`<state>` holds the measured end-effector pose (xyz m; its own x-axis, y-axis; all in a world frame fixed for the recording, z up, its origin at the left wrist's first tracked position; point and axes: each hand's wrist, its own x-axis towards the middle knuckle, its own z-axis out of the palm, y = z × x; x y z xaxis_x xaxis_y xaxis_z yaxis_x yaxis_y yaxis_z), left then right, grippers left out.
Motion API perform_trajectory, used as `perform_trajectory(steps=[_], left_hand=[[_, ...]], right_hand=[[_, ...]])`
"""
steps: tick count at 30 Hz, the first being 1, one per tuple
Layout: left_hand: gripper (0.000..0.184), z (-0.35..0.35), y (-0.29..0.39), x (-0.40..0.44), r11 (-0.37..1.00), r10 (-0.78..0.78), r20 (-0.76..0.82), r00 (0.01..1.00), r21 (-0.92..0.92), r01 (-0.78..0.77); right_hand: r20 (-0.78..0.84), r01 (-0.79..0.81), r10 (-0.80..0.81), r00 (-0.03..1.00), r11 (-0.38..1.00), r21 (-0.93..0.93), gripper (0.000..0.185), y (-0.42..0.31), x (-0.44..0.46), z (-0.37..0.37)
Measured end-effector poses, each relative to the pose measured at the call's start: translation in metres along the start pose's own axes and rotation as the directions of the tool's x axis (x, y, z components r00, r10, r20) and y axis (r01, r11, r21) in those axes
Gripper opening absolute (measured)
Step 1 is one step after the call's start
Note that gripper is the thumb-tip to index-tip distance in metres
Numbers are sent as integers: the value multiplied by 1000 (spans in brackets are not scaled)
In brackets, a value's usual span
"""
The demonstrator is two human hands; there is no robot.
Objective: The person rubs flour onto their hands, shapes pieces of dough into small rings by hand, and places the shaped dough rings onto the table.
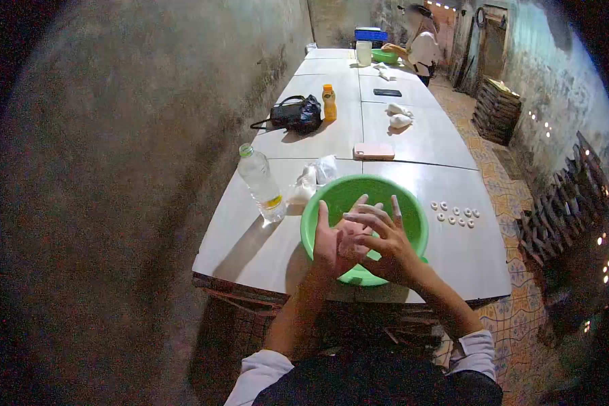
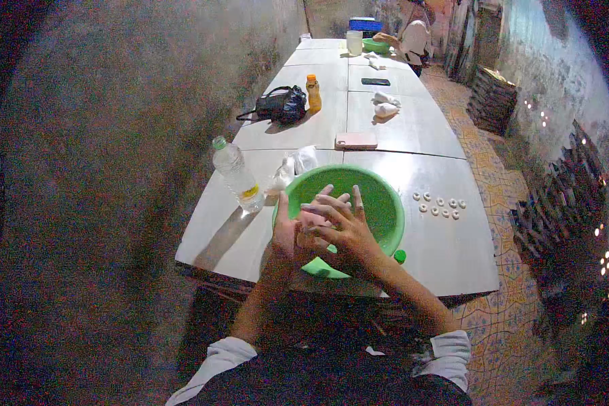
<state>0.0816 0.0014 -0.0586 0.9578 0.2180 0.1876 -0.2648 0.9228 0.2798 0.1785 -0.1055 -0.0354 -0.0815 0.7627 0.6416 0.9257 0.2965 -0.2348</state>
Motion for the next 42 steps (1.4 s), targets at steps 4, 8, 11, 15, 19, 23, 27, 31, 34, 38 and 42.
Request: perform_trajectory(steps=[4, 8, 11, 15, 19, 23, 27, 31, 34, 38, 42], left_hand=[[92, -1, -1, -1, 999, -5, -16, 1000, 52, 6], [92, 7, -2, -2, 998, 4, -83, 997, 69, 2], [93, -4, 3, -1, 990, -22, -58, 998, 134, 29], [96, -16, 4, 0, 995, -79, 160, 984, -42, 87], [96, 2, 0, 2, 999, -17, -72, 997, 29, 19], [97, -2, 1, 2, 994, -57, 45, 997, -91, 61], [98, -9, 0, 3, 998, -56, 79, 995, -20, 58], [100, -1, 0, 2, 998, -57, 36, 998, -35, 58], [101, 0, 0, 1, 998, -64, 37, 997, 3, 64], [98, 2, -4, -2, 988, -102, 85, 991, -111, 111], [98, 14, -9, -2, 994, -69, 18, 997, -79, 71]], right_hand=[[37, -50, 47, 998, 995, 83, 26, -2, 1, -5], [43, -43, 38, 998, 992, 122, 27, 0, 2, -5], [36, 15, -17, 999, 999, 49, 27, -2, -1, -1], [-23, 21, -19, 1000, 994, 108, 27, 3, -5, 4], [-2, 40, -41, 999, 991, 126, 22, 0, -1, -1], [-36, 112, -108, 993, 988, 110, 20, -4, 0, -7], [-56, 81, -72, 996, 978, 190, 24, -7, -4, -7], [-36, 59, -52, 998, 969, 241, 28, -13, -6, -14], [-28, -50, 64, 998, 932, 359, 29, -14, -7, -19], [-62, -165, 201, 978, 917, 364, 32, -4, 4, -18], [-70, -191, 223, 972, 930, 313, 35, 0, 6, -17]])
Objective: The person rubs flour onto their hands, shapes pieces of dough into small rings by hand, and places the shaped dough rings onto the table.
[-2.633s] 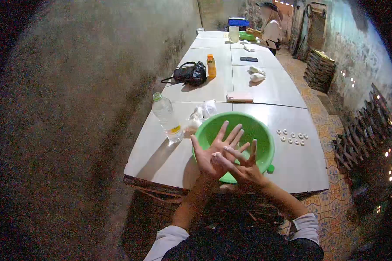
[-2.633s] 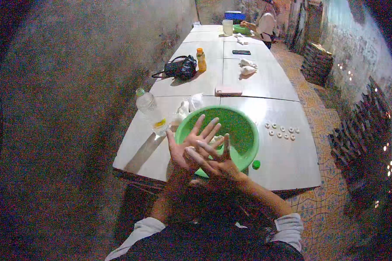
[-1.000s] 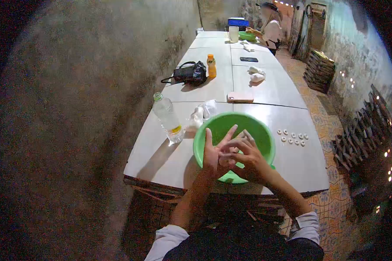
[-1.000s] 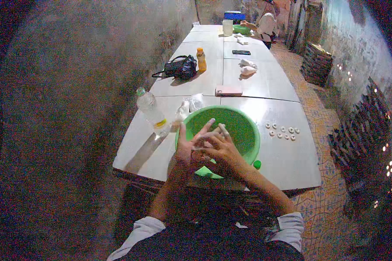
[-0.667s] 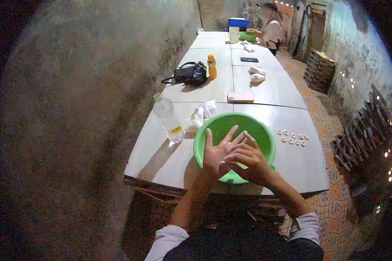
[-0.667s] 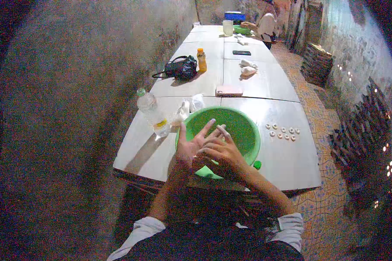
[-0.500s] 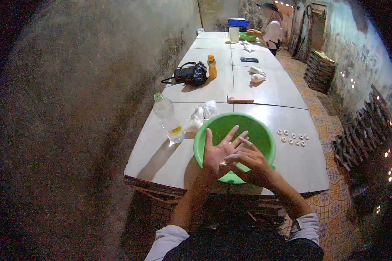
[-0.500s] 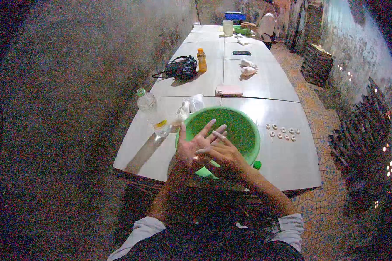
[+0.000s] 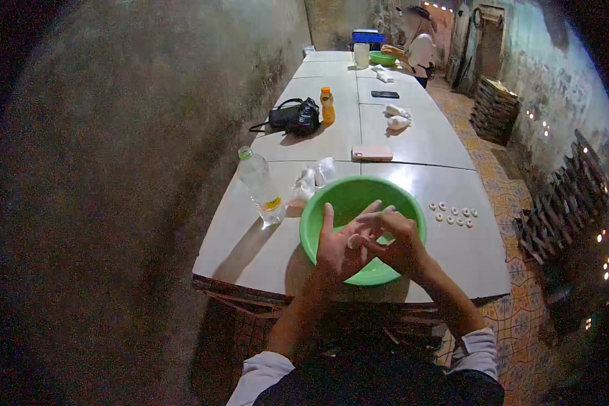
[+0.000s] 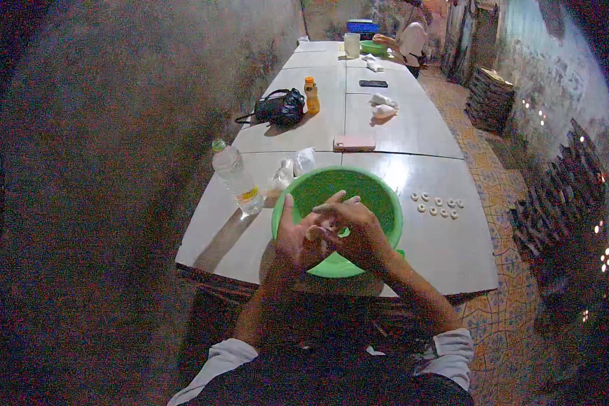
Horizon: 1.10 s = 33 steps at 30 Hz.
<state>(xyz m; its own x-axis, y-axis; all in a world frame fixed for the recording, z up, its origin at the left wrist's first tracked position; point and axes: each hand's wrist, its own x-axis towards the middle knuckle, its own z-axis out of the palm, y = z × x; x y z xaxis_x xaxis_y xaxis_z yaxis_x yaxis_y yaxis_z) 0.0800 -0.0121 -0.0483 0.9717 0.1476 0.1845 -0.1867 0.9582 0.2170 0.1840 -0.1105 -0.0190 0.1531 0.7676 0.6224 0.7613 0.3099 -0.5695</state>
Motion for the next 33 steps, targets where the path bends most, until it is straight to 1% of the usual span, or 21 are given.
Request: perform_trajectory(steps=[1, 2, 4, 5, 6, 7, 8, 9, 10, 11, 12, 17, 18, 19, 20, 23, 24, 27, 29, 31, 33], left_hand=[[97, 3, -1, 0, 1000, 18, -47, 999, -5, -18], [97, 1, -1, -1, 1000, 18, -47, 999, -6, -18], [96, 0, 1, -5, 994, 58, -278, 959, 105, -30], [96, 3, 2, -8, 994, 58, -277, 959, 105, -30], [95, 9, 5, -14, 927, -92, -39, 995, -368, 72], [94, 14, 6, -17, 645, -113, 242, 964, -720, 257], [95, 10, 6, -15, 501, -138, 114, 984, -849, 168], [95, 5, 5, -12, 502, -135, 114, 984, -849, 167], [96, 1, 3, -10, 857, -71, 18, 997, -511, 70], [97, -5, 3, -8, 999, 31, -36, 999, -43, -32], [99, -13, 5, -8, 999, 1, 26, 1000, 40, -2], [100, 9, 0, -12, 999, 26, -53, 998, 45, -23], [99, 14, 3, -17, 886, -85, 55, 995, -453, 101], [99, 17, 5, -19, 530, -124, 200, 972, -814, 235], [97, 6, 0, -10, 998, -5, 10, 1000, -56, 5], [96, -3, 5, -10, 993, -37, 119, 992, -107, 50], [97, -1, 0, -9, 1000, 21, -29, 999, 12, -21], [97, 1, 0, -10, 999, -47, 72, 996, -24, 49], [98, 0, 0, -10, 999, -23, 30, 999, -36, 24], [98, -1, 0, -11, 998, 23, -54, 998, -59, -26], [99, 2, 2, -12, 998, 27, -28, 999, -53, -28]], right_hand=[[-1, 61, -62, 998, 991, -115, 35, 0, 0, 0], [-1, 61, -61, 998, 992, -115, 35, 1, 0, -1], [-8, 101, -103, 995, 988, -120, 35, 4, 2, -1], [-9, 101, -103, 995, 988, -120, 35, 1, 1, -2], [-57, 115, -126, 990, 980, -160, 36, -3, 0, -4], [-104, 127, -150, 983, 972, -200, 37, -6, -2, -5], [-19, 187, -198, 980, 948, -256, 37, -3, -7, -7], [-17, 189, -200, 980, 948, -255, 37, -3, -11, -5], [53, 251, -249, 967, 901, -353, 40, -3, -15, -2], [128, 314, -288, 949, 840, -443, 43, -2, -19, -1], [221, 308, -222, 950, 791, -529, 49, 5, -22, 3], [212, 287, -207, 955, 825, -486, 57, 8, -25, 0], [207, 309, -235, 950, 814, -492, 59, 8, -27, 1], [203, 332, -264, 943, 802, -497, 60, 8, -28, 3], [261, 340, -228, 938, 753, -563, 63, 10, -30, 8], [257, 330, -222, 941, 774, -540, 64, 12, -30, 8], [252, 342, -239, 938, 765, -546, 65, 13, -30, 7], [307, 388, -261, 915, 775, -499, 65, 18, -31, 15], [292, 361, -243, 925, 802, -476, 63, 14, -28, 12], [285, 417, -308, 908, 740, -527, 60, 19, -32, 7], [237, 438, -368, 899, 737, -515, 58, 25, -34, 7]])
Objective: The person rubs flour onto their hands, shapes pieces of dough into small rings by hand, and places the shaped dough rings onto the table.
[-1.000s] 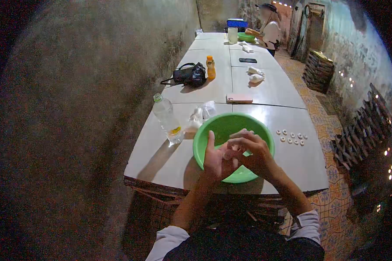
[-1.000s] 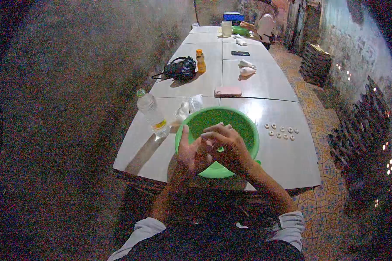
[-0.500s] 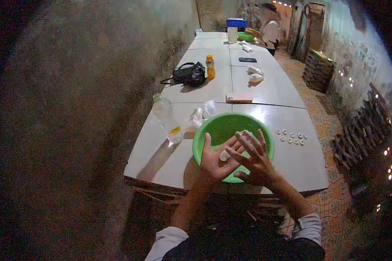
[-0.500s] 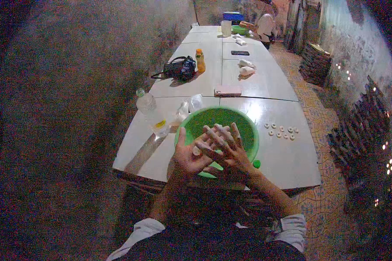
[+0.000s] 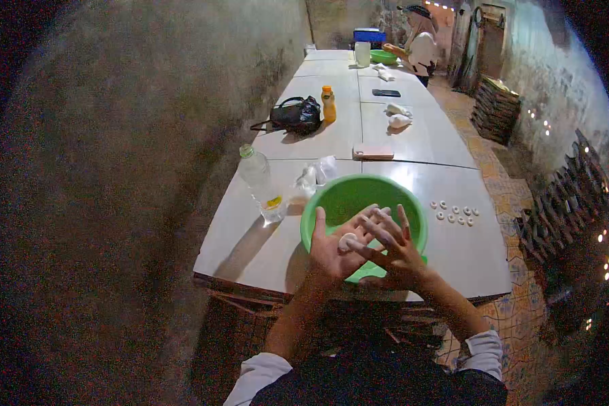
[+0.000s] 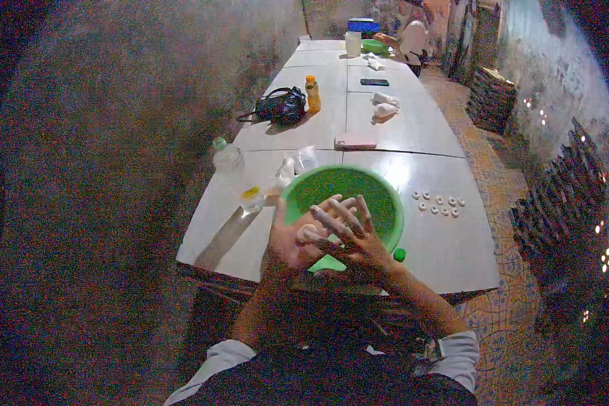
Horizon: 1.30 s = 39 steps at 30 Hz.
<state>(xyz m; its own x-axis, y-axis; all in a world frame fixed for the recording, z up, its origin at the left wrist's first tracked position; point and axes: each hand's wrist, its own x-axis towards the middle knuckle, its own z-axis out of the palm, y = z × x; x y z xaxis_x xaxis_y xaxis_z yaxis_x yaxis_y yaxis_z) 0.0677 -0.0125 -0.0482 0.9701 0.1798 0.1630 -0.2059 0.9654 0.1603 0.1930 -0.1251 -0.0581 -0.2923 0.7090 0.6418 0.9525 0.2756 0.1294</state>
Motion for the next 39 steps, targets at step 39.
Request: perform_trajectory(steps=[39], left_hand=[[73, -40, -28, 22, 304, 188, 277, 942, 896, -324]], right_hand=[[28, -330, 333, 943, 917, 225, 40, -16, 45, 20]])
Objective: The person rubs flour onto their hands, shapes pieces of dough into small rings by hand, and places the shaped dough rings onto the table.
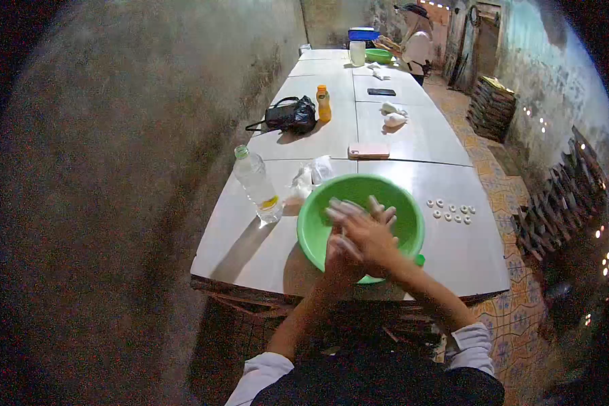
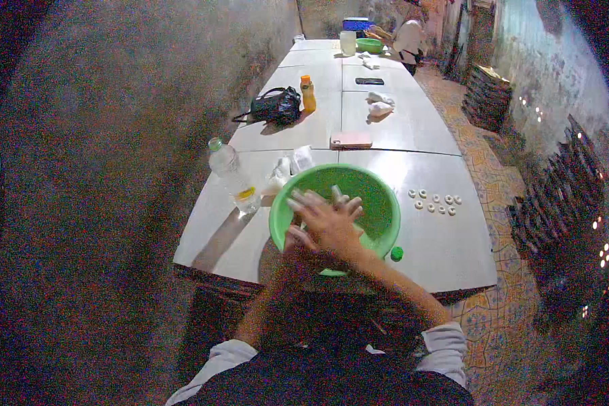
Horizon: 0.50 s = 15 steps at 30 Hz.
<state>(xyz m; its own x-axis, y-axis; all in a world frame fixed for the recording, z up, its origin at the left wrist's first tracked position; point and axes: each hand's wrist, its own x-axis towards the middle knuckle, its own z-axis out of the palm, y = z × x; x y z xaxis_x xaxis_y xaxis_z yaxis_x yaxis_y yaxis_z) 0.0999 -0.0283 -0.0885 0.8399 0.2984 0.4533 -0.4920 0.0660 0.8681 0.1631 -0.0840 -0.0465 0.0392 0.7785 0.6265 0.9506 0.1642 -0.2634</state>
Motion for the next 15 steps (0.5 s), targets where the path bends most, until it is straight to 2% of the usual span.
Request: perform_trajectory(steps=[1, 2, 3, 4, 5, 7, 8, 9, 10, 12, 13, 15], left_hand=[[73, -1, -3, 1, 1000, 1, 4, 1000, 0, -1], [76, -4, -8, 2, 936, -4, -9, 1000, -353, 1], [78, -9, -17, 4, 751, -13, -19, 1000, -660, -3], [80, -25, -58, 9, 400, 174, 118, 978, -916, 39], [80, -20, -52, 8, 399, 176, 119, 977, -916, 40], [87, -12, -44, 0, 723, -210, 51, 976, -664, 191], [87, -59, -127, -7, 395, -130, -43, 991, -918, 12], [87, -61, -125, -9, 400, -134, -43, 990, -917, 14], [87, -58, -115, -8, 463, -150, -32, 988, -886, 42], [87, -45, -89, -3, 576, -177, -12, 984, -812, 94], [87, -37, -75, -2, 627, -192, -6, 981, -770, 118], [88, -25, -52, -3, 719, -229, -2, 973, -674, 167]], right_hand=[[-1, 29, -29, 1000, 995, -92, 48, -2, -2, 18], [60, 33, -30, 998, 998, -45, 59, -9, -4, 32], [57, 36, -33, 998, 998, -50, 59, -10, -4, 38], [142, 58, -48, 989, 996, -68, 57, -17, 0, 37], [226, 79, -58, 972, 993, -84, 54, -20, 2, 35], [230, -61, 60, 971, 998, -2, 59, -2, 12, 36], [200, -51, 63, 978, 997, -63, 59, 10, 12, 35], [169, -41, 62, 984, 991, -125, 59, 19, 11, 37], [167, -39, 60, 984, 992, -124, 59, 21, 5, 45], [27, 189, -189, 982, 941, -280, 60, 20, -14, 61], [30, 193, -193, 981, 940, -281, 60, 8, -9, 52], [247, 175, -163, 955, 984, -29, 58, -16, -1, 39]])
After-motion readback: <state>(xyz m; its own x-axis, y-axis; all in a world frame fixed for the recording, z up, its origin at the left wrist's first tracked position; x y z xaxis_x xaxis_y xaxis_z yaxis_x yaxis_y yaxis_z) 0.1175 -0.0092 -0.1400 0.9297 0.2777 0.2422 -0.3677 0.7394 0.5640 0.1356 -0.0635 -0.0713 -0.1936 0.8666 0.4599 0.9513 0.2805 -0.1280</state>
